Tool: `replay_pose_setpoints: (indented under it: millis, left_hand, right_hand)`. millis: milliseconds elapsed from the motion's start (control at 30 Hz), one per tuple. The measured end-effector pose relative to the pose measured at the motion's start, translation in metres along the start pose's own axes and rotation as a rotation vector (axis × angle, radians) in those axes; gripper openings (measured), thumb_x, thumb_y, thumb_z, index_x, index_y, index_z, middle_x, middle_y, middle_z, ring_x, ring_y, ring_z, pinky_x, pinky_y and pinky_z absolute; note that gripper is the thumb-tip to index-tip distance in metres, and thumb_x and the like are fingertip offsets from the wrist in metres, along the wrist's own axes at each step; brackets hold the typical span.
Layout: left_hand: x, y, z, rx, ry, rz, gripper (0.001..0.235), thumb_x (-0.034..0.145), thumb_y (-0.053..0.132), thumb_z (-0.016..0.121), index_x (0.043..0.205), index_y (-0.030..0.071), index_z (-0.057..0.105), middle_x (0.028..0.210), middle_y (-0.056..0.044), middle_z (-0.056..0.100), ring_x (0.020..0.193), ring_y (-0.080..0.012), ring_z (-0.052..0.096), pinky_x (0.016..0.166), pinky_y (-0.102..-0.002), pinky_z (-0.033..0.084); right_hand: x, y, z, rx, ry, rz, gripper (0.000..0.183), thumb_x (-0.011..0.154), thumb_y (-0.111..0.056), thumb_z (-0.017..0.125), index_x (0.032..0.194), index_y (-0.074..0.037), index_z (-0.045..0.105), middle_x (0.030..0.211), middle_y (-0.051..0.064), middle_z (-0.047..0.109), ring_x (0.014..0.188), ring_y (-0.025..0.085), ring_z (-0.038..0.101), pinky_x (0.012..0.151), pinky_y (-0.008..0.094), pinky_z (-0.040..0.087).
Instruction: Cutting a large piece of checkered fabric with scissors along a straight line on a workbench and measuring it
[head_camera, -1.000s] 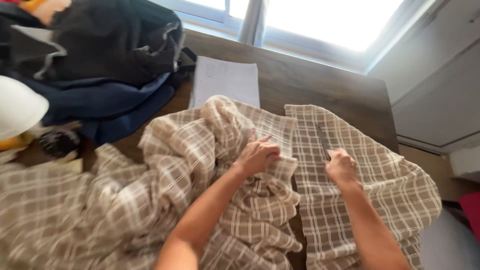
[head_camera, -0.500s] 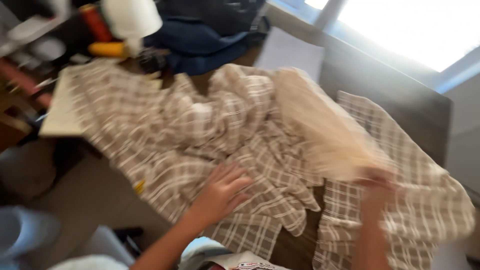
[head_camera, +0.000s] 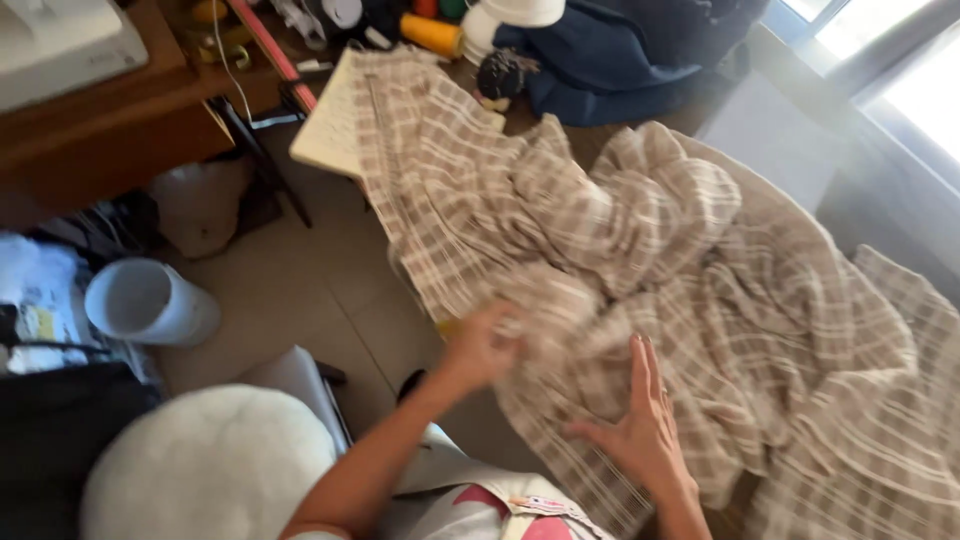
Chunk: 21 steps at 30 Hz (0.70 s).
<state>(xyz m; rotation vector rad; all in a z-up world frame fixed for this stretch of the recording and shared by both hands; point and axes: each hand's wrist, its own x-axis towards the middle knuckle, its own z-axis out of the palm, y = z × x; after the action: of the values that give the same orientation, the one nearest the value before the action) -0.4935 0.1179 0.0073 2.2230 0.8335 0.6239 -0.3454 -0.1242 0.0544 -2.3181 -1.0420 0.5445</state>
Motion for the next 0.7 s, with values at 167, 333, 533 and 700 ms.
replay_pose_setpoints:
  millis: [167, 333, 533, 700]
  left_hand:
    - [0.029, 0.066, -0.039, -0.605, -0.553, 0.770, 0.043, 0.094, 0.035, 0.067, 0.125, 0.006, 0.062, 0.122, -0.019, 0.067, 0.113, -0.0353, 0.067, 0.106, -0.042, 0.050]
    - [0.089, -0.002, -0.076, -0.546, -0.083, 0.901, 0.053, 0.105, 0.053, 0.046, 0.132, 0.010, 0.059, 0.114, -0.013, 0.069, 0.106, -0.0328, 0.069, 0.097, -0.046, 0.054]
    - [0.123, -0.162, -0.113, -0.008, 0.217, 0.230, 0.046, 0.077, 0.043, 0.082, 0.107, 0.012, 0.067, 0.100, -0.007, 0.066, 0.098, -0.0301, 0.067, 0.088, -0.045, 0.054]
    - [0.098, -0.164, -0.119, -0.271, -0.037, -0.480, 0.053, 0.072, 0.057, 0.087, 0.096, 0.015, 0.065, 0.085, -0.007, 0.078, 0.088, -0.0353, 0.076, 0.075, -0.046, 0.058]
  right_hand:
    - [0.075, 0.062, 0.114, 0.004, 0.298, -0.140, 0.107, 0.058, -0.044, 0.085, 0.148, -0.004, 0.045, 0.141, 0.025, 0.053, 0.125, 0.043, 0.055, 0.096, 0.050, 0.049]
    - [0.104, 0.088, 0.153, 0.131, 0.314, -0.127, 0.091, 0.065, -0.035, 0.082, 0.144, -0.005, 0.050, 0.135, 0.021, 0.056, 0.119, 0.037, 0.058, 0.093, 0.046, 0.051]
    - [0.082, 0.086, 0.143, 0.297, 0.312, -0.092, 0.072, 0.073, -0.025, 0.079, 0.138, -0.006, 0.055, 0.128, 0.017, 0.060, 0.111, 0.031, 0.060, 0.088, 0.041, 0.053]
    - [0.077, 0.051, 0.089, 0.406, 0.297, -0.090, 0.056, 0.080, -0.016, 0.077, 0.133, -0.007, 0.060, 0.122, 0.014, 0.063, 0.104, 0.026, 0.063, 0.085, 0.037, 0.055]
